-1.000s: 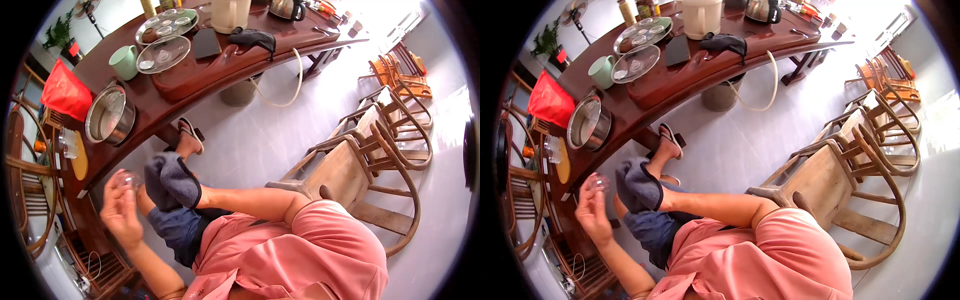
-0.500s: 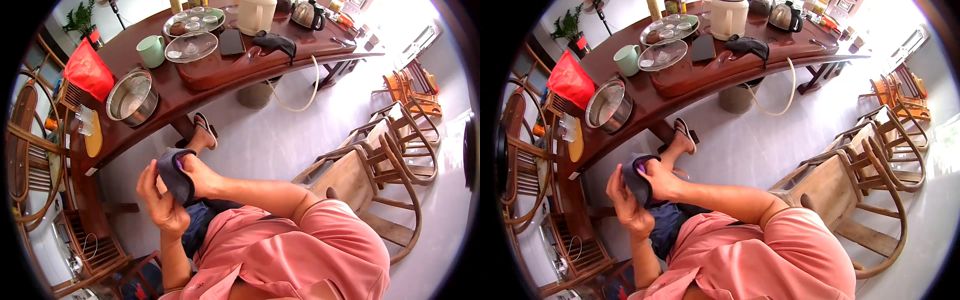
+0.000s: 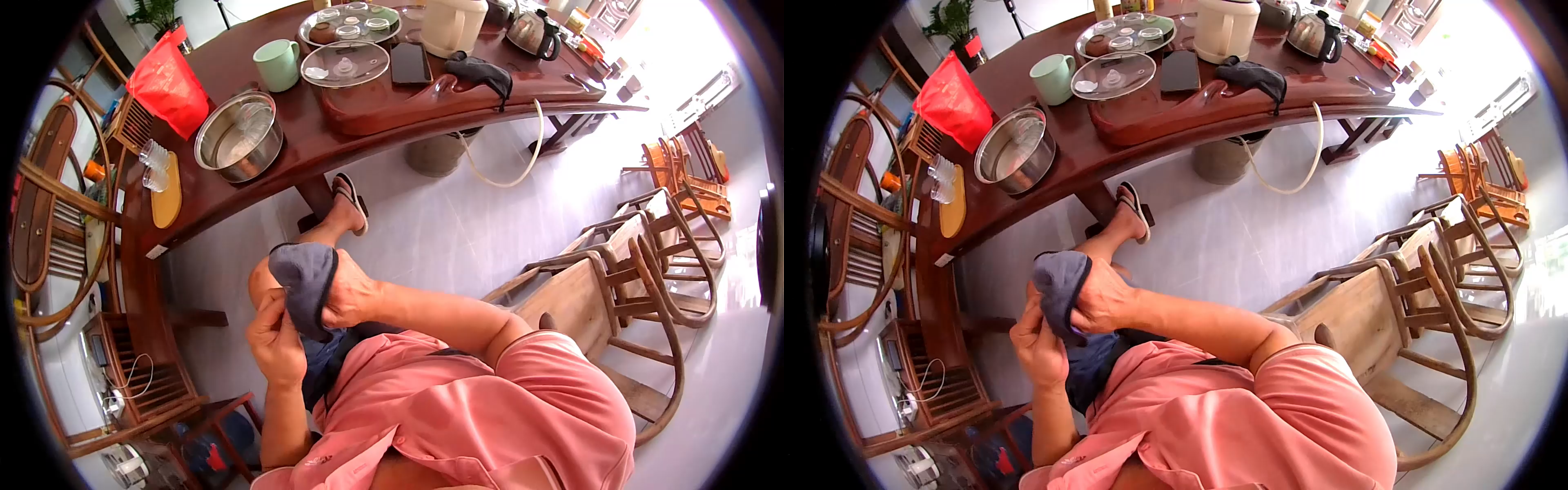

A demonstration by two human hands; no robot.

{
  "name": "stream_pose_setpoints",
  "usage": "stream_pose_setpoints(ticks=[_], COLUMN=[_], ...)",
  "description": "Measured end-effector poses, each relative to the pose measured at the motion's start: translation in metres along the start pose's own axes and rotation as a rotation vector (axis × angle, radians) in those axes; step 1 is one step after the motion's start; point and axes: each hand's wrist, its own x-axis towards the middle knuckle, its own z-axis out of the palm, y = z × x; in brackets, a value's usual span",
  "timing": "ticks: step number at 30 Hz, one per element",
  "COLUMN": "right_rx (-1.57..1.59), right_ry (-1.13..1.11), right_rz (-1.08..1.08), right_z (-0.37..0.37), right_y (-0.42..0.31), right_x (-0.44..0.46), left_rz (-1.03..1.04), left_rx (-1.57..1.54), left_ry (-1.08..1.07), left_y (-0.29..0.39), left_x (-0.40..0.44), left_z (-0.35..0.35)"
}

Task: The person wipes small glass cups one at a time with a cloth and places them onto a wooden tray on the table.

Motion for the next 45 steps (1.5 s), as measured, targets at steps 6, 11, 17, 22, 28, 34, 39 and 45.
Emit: stream_pose_setpoints(ticks=[6,11,17,22,28,34,39,45], right_rx=[0.376,0.232,0.22,0.177,0.896,0.316,-0.192,0.22], right_ry=[0.11,-0.015,0.074,0.07,0.092,-0.071,-0.009,0.185], right_rz=[0.217,0.083,0.009,0.107,0.893,0.367,0.018,0.3], right_z=[0.002,0.011,0.001,0.002,0.016,0.013,0.008,0.002], right_y=[-0.024,0.003,0.001,-0.018,0.009,0.003,-0.015,-0.02], right_x=[0.007,-0.011,-0.013,-0.006,-0.039,-0.037,-0.019,-0.006], left_rz=[-0.013,-0.095,-0.148,-0.174,-0.226,-0.167,-0.141,0.033], left_rx=[-0.059,-0.422,-0.566,-0.405,-0.396,-0.302,-0.331,0.043], left_ry=[-0.127,-0.072,-0.007,0.17,0.03,0.135,0.08,-0.024], left_y=[0.011,0.0,0.002,0.015,0.016,0.023,0.014,0.011], left_x=[0.005,0.0,-0.004,-0.004,-0.002,0.006,0.002,0.001], left_z=[-0.003,0.003,0.003,0.014,0.01,0.015,0.02,0.021])
